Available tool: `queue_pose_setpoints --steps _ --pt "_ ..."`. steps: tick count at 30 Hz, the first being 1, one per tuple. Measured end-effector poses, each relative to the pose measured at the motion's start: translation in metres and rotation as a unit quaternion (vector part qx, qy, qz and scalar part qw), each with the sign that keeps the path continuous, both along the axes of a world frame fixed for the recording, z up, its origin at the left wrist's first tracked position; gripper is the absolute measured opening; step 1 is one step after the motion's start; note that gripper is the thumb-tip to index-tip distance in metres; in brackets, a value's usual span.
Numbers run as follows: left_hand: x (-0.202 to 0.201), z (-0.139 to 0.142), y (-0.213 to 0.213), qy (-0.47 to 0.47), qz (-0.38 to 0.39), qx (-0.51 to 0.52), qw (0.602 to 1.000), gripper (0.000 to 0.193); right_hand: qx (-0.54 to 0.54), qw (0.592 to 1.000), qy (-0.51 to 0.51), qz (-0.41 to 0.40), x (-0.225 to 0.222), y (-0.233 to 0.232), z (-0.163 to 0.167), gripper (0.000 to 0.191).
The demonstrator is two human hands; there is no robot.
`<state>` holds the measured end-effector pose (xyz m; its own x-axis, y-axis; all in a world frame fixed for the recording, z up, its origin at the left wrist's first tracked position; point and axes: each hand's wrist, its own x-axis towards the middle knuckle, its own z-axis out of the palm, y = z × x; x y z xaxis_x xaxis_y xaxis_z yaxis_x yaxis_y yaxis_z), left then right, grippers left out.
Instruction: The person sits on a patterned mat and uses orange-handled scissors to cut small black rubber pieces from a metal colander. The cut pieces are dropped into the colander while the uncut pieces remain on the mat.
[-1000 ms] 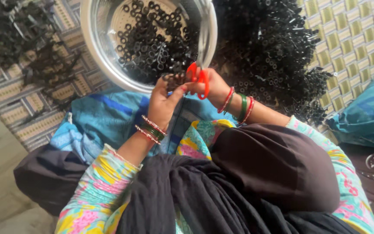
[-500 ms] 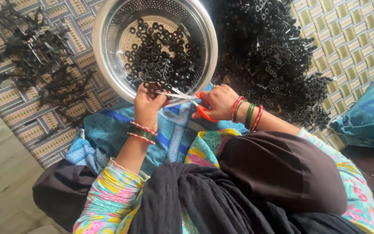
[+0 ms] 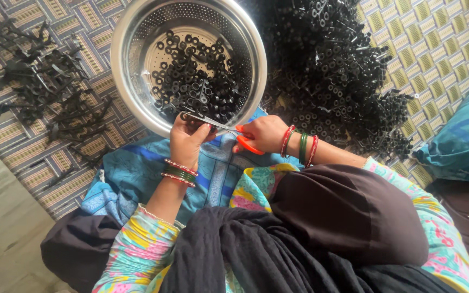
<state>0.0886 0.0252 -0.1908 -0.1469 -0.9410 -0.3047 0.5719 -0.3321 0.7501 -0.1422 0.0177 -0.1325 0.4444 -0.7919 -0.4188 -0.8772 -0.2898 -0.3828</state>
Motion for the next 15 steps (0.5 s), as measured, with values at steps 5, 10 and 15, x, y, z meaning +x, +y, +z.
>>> queue_pose_setpoints --steps 5,10,15 --pt "-0.0044 0.0004 0.0045 -0.043 -0.038 -0.032 0.998 0.031 -0.001 0.999 -0.035 -0.011 -0.0020 0.0010 0.0008 0.044" --pt "0.0009 0.0043 0.0054 -0.036 -0.060 0.002 0.998 0.031 -0.003 1.000 -0.023 -0.020 0.0032 0.0048 -0.0045 0.035" --pt "0.0015 0.0026 0.0032 -0.045 -0.061 -0.002 0.997 0.032 0.015 0.999 -0.036 -0.019 0.0013 -0.0007 -0.0035 0.045"
